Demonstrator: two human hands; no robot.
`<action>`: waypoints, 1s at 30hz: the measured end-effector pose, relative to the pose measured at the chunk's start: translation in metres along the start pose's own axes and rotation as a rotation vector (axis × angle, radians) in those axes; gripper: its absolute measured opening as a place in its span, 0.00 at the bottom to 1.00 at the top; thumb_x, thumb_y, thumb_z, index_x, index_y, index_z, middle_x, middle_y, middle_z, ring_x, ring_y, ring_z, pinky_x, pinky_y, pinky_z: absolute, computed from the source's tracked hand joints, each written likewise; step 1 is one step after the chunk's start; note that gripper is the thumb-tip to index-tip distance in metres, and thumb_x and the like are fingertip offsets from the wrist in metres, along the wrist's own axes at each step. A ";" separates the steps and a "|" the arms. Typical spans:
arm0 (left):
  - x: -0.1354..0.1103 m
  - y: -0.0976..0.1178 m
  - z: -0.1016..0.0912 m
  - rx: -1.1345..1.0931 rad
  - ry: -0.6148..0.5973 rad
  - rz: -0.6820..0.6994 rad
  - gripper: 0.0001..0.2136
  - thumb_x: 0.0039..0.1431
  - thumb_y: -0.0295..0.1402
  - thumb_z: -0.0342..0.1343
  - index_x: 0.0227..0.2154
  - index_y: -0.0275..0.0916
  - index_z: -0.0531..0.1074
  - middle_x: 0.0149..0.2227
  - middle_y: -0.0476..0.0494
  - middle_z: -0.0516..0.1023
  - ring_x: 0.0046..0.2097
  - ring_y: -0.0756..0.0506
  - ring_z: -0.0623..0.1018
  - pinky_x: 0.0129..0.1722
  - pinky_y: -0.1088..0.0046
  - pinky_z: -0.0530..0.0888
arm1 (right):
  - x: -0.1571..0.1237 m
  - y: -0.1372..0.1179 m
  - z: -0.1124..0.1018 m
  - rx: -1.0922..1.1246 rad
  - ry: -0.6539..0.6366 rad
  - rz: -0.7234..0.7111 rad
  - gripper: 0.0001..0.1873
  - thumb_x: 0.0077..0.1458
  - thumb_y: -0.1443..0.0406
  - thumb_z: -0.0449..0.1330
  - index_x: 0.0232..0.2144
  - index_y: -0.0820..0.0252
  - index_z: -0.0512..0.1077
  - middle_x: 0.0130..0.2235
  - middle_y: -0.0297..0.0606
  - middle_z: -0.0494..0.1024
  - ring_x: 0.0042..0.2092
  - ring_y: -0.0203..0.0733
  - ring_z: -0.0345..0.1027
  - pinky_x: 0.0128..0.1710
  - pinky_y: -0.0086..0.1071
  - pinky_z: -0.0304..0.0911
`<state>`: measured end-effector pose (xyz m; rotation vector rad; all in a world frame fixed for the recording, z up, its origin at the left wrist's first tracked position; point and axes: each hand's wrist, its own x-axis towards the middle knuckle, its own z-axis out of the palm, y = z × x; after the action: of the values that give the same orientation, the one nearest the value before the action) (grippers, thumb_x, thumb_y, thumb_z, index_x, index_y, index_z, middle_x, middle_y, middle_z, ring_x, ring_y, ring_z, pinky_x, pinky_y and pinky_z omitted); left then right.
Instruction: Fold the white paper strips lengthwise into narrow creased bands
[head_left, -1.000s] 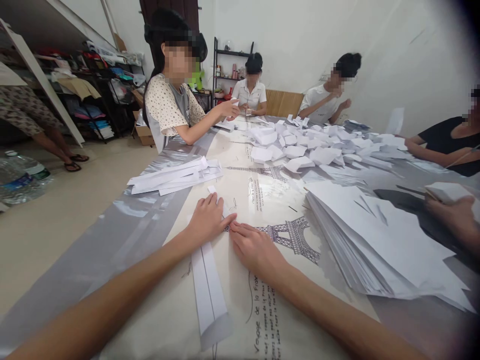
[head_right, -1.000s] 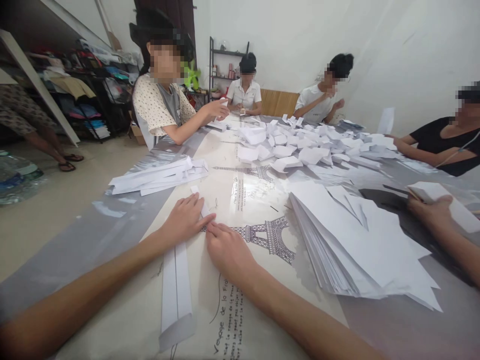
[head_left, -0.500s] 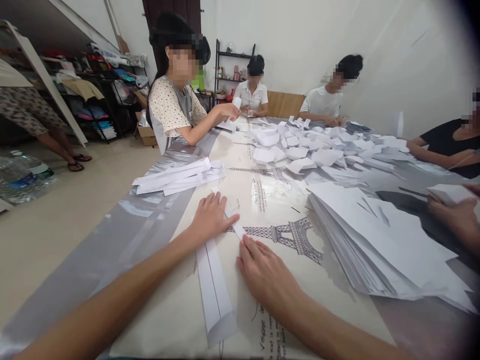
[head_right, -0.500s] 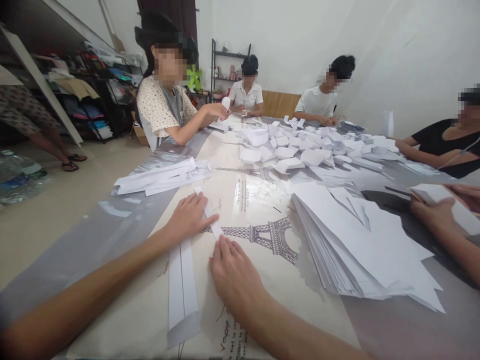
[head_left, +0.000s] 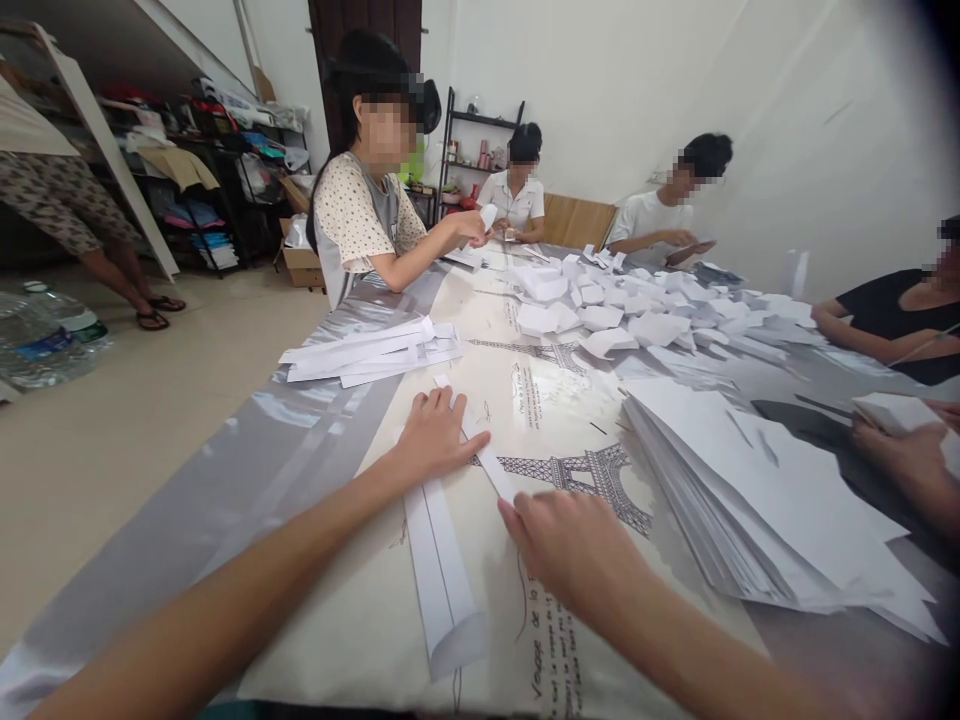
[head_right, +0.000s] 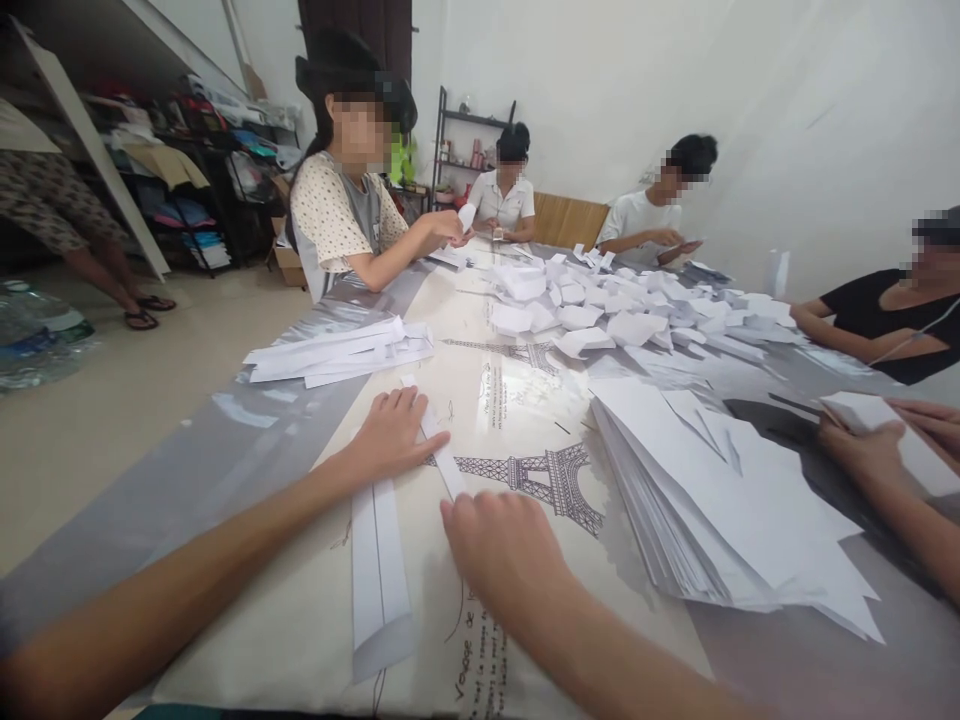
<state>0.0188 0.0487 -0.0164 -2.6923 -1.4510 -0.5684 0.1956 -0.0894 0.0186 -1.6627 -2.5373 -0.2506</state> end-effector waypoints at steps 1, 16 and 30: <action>0.001 -0.002 -0.001 0.014 0.009 0.020 0.20 0.69 0.50 0.46 0.44 0.37 0.68 0.50 0.30 0.74 0.52 0.30 0.72 0.54 0.48 0.65 | 0.015 0.007 -0.001 0.026 -0.006 0.082 0.24 0.68 0.62 0.55 0.17 0.56 0.65 0.16 0.35 0.67 0.16 0.37 0.62 0.17 0.32 0.52; 0.008 -0.033 -0.017 -0.171 0.056 0.522 0.11 0.73 0.32 0.47 0.42 0.40 0.76 0.42 0.41 0.77 0.47 0.42 0.74 0.56 0.59 0.66 | 0.052 0.054 0.028 0.603 0.053 0.221 0.06 0.60 0.65 0.59 0.31 0.55 0.65 0.29 0.29 0.71 0.28 0.38 0.64 0.26 0.30 0.59; 0.005 -0.014 -0.010 -0.294 0.054 0.579 0.16 0.75 0.37 0.47 0.37 0.43 0.80 0.37 0.48 0.82 0.39 0.47 0.78 0.46 0.67 0.69 | 0.052 0.068 0.033 0.547 0.223 -0.074 0.10 0.60 0.71 0.64 0.28 0.55 0.81 0.32 0.34 0.77 0.36 0.40 0.71 0.34 0.33 0.65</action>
<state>0.0066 0.0585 -0.0078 -3.0745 -0.5472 -0.8387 0.2374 -0.0095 0.0012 -1.2565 -2.2300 0.2255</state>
